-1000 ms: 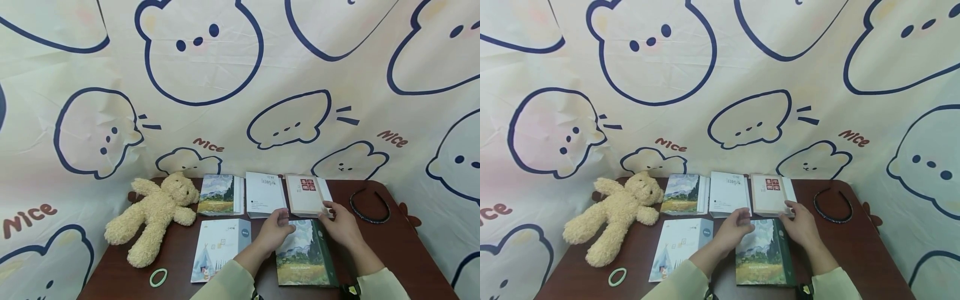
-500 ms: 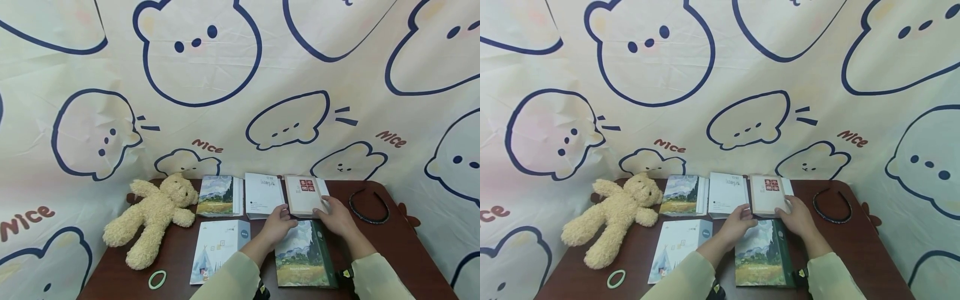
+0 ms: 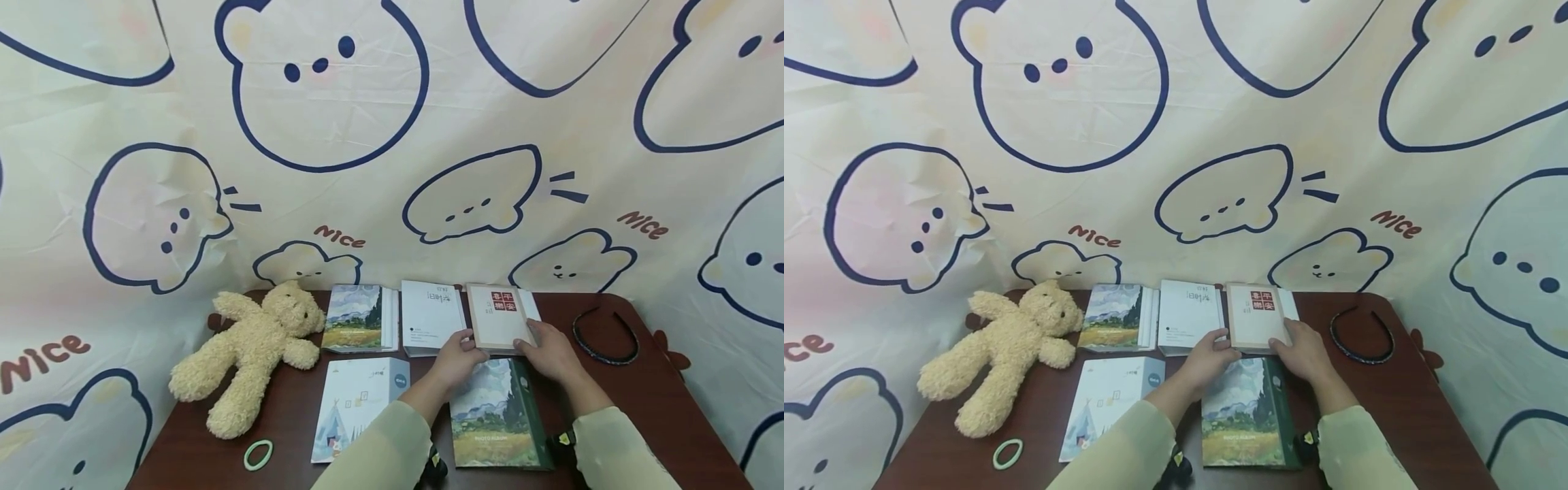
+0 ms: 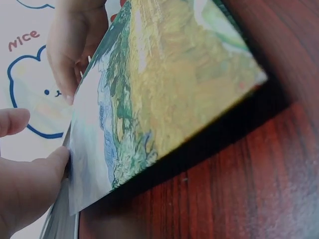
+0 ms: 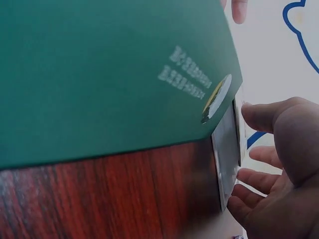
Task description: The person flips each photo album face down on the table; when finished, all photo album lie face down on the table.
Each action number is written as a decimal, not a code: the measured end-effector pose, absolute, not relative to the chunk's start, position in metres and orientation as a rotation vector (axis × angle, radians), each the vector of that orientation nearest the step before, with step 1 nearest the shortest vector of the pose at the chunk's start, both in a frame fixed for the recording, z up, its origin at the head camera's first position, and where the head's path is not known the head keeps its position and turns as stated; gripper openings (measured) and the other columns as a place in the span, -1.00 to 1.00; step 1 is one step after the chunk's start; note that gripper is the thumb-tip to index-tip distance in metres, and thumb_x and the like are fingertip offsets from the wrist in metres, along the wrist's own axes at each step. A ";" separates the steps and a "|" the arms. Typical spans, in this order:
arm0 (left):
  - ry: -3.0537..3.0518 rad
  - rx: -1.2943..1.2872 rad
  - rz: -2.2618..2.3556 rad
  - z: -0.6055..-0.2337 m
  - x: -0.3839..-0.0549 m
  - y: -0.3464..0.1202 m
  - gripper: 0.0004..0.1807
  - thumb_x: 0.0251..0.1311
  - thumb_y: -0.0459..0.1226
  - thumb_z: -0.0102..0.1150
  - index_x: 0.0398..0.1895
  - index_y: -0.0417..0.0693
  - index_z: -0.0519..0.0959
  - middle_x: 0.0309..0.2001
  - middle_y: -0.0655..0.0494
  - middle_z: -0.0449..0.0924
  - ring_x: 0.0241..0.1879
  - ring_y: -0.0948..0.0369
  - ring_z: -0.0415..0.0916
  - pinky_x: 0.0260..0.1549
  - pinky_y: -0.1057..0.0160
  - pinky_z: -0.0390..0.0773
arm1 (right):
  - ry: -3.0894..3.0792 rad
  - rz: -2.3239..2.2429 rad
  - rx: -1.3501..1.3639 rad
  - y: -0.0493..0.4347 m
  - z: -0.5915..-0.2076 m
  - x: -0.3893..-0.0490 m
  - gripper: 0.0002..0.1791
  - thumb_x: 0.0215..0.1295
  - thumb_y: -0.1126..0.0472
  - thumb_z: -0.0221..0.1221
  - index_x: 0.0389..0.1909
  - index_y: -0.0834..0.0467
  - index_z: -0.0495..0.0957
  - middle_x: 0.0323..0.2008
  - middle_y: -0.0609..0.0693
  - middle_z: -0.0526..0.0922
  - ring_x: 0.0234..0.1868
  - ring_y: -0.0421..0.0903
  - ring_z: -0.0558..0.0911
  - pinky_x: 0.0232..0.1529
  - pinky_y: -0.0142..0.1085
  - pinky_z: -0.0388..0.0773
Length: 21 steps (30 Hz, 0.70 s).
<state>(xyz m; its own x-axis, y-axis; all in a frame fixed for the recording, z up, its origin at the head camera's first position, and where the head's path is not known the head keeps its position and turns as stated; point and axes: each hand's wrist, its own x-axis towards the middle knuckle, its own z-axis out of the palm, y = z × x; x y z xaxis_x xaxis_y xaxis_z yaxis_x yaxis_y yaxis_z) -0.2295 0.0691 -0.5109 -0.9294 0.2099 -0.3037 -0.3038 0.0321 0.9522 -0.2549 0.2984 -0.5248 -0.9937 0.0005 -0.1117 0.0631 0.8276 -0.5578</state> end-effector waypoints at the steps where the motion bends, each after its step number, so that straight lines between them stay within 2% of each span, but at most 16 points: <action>1: 1.955 -0.102 1.961 -0.511 -0.230 0.069 -0.24 0.22 -0.30 0.33 0.51 -0.14 0.33 0.33 -0.19 0.50 0.31 -0.09 0.48 0.32 -0.12 0.43 | 2.904 -0.890 0.044 0.298 -0.526 -0.255 -0.17 0.49 -0.04 0.19 0.52 0.43 0.18 0.46 0.50 0.20 0.46 0.49 0.20 0.38 0.39 0.19; 13: 1.840 -0.053 2.047 -0.514 -0.232 0.064 -0.24 0.23 -0.32 0.33 0.50 -0.19 0.31 0.34 -0.17 0.49 0.24 0.00 0.54 0.28 -0.03 0.49 | 2.878 -0.938 0.058 0.297 -0.528 -0.254 -0.22 0.49 -0.02 0.18 0.50 0.42 0.25 0.46 0.49 0.22 0.45 0.49 0.21 0.37 0.39 0.20; 21: 1.803 -0.028 2.072 -0.512 -0.230 0.059 -0.26 0.25 -0.29 0.35 0.49 -0.20 0.33 0.37 -0.12 0.47 0.29 0.00 0.50 0.30 0.01 0.49 | 2.823 -0.977 0.095 0.295 -0.524 -0.252 -0.23 0.51 -0.04 0.18 0.52 0.36 0.24 0.47 0.47 0.22 0.44 0.47 0.25 0.34 0.37 0.27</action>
